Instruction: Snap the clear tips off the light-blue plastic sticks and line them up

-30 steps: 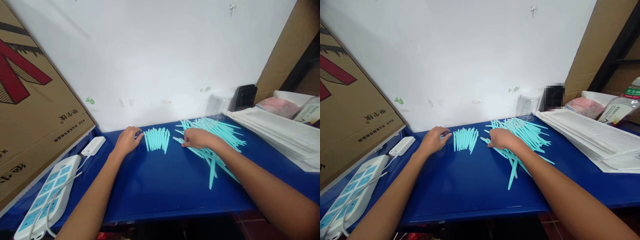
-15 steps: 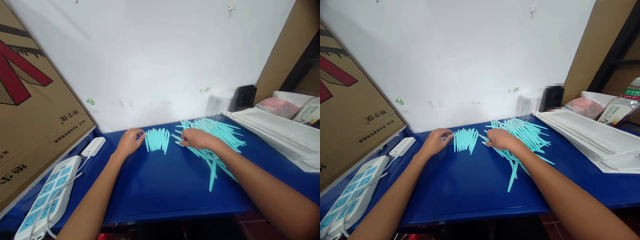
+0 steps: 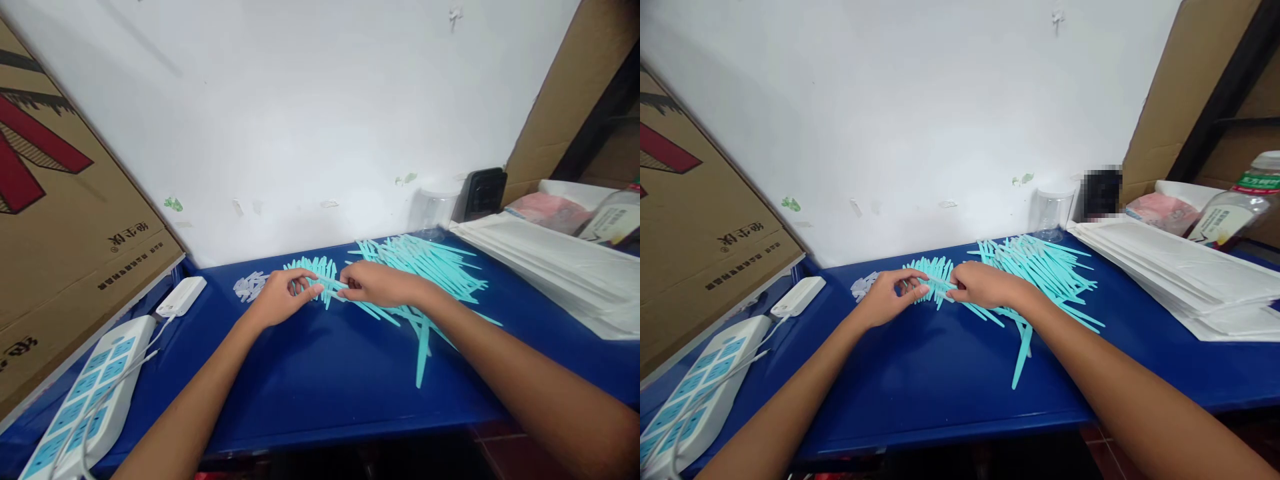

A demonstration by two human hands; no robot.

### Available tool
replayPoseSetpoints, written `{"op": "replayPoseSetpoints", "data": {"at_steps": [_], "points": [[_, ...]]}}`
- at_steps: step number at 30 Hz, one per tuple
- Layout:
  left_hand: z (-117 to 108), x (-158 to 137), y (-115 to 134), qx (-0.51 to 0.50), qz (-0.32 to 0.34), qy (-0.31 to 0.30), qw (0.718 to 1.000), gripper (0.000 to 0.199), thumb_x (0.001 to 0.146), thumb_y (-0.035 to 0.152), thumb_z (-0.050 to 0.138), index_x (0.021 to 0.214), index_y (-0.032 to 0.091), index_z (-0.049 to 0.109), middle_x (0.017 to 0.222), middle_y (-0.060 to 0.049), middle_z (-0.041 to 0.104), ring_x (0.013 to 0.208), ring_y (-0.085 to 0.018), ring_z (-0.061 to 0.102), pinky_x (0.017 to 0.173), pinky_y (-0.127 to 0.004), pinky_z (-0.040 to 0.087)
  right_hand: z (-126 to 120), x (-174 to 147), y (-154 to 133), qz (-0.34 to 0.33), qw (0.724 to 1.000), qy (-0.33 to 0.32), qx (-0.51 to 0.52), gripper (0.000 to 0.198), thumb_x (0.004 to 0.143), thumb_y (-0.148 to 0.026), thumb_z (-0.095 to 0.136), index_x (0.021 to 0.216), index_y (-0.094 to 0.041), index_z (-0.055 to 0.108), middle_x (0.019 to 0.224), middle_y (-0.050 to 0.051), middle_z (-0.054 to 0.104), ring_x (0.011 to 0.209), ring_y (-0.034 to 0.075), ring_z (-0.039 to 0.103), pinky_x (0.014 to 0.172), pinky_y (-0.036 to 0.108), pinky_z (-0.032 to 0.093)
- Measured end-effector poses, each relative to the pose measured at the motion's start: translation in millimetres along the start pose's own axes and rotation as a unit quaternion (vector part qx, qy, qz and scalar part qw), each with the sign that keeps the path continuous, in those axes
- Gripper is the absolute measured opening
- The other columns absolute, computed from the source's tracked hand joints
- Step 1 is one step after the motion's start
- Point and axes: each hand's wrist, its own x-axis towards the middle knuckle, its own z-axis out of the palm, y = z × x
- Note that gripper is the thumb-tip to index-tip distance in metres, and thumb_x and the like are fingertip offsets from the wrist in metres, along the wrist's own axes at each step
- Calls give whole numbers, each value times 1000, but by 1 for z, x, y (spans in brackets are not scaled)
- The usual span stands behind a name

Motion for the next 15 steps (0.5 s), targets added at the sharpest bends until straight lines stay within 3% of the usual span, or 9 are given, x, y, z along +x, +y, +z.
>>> {"op": "replayPoseSetpoints", "data": {"at_steps": [5,10,15], "points": [[15,-2,9,-106,-15,-67,992,42,85,60,72,94,19,79,83,-8,77,70,-19,65,62,-30,48,2,0,-4,-32,999,0,39,30,96,-43,59,78,-20,55,66,-2,51,57,13,39,55,29,24],[14,-2,7,-193,-38,-101,975,37,87,55,74,89,18,80,85,-9,79,71,-19,68,60,-28,49,4,1,-5,-46,997,-7,69,32,96,-45,58,77,-20,54,66,-3,48,58,12,38,54,27,25],[9,1,2,-260,-58,-84,960,36,87,53,75,87,16,76,84,-9,77,77,-19,71,67,-28,55,-1,2,3,-59,988,-48,138,44,92,-57,62,71,-21,49,58,-6,46,52,10,39,51,25,29]]}}
